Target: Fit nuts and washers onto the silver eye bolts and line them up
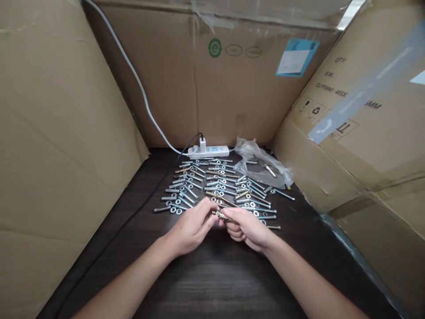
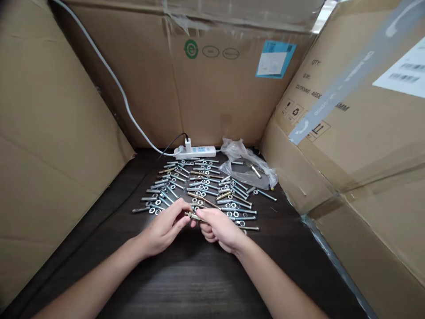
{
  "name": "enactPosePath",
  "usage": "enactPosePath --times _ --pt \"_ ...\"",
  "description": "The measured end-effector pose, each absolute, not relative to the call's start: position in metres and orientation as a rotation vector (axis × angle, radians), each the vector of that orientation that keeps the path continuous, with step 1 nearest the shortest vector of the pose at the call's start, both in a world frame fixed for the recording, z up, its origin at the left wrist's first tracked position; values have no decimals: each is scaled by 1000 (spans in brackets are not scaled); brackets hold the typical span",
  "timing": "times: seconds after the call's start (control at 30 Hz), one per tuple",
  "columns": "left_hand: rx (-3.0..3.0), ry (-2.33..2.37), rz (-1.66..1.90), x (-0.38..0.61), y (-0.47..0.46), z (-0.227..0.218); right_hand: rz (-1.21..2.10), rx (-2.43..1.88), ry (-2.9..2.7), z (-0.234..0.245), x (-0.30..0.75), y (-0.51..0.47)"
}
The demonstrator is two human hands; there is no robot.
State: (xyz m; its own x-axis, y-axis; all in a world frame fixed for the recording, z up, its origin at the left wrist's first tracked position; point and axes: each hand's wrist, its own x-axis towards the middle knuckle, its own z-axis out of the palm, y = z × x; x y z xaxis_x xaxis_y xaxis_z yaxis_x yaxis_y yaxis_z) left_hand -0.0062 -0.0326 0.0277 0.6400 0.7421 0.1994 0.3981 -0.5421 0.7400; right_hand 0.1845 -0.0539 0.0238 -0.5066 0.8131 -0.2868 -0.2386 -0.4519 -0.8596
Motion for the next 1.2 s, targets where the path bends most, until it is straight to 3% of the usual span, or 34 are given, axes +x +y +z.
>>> enactPosePath --times 0.17,0.23,0.33,0.37,0.7,1.2 --pt "2169 1071 690 -10 -27 29 1640 -1159 -1244 43 229 -20" --pt "2201 1075 663 -10 -26 30 1242 -1376 -1498 43 261 7" --pt "2254 1047 605 -11 -25 31 375 -1822 -1893 30 301 51" --pt "2265 1039 593 -11 -26 32 279 -1875 -1925 24 310 64" --pt "2312 1011 568 -13 -25 32 2 -1878 -1989 -6 304 101" --pt "2435 915 599 -2 -26 20 -20 -1465 -1981 16 266 -7"
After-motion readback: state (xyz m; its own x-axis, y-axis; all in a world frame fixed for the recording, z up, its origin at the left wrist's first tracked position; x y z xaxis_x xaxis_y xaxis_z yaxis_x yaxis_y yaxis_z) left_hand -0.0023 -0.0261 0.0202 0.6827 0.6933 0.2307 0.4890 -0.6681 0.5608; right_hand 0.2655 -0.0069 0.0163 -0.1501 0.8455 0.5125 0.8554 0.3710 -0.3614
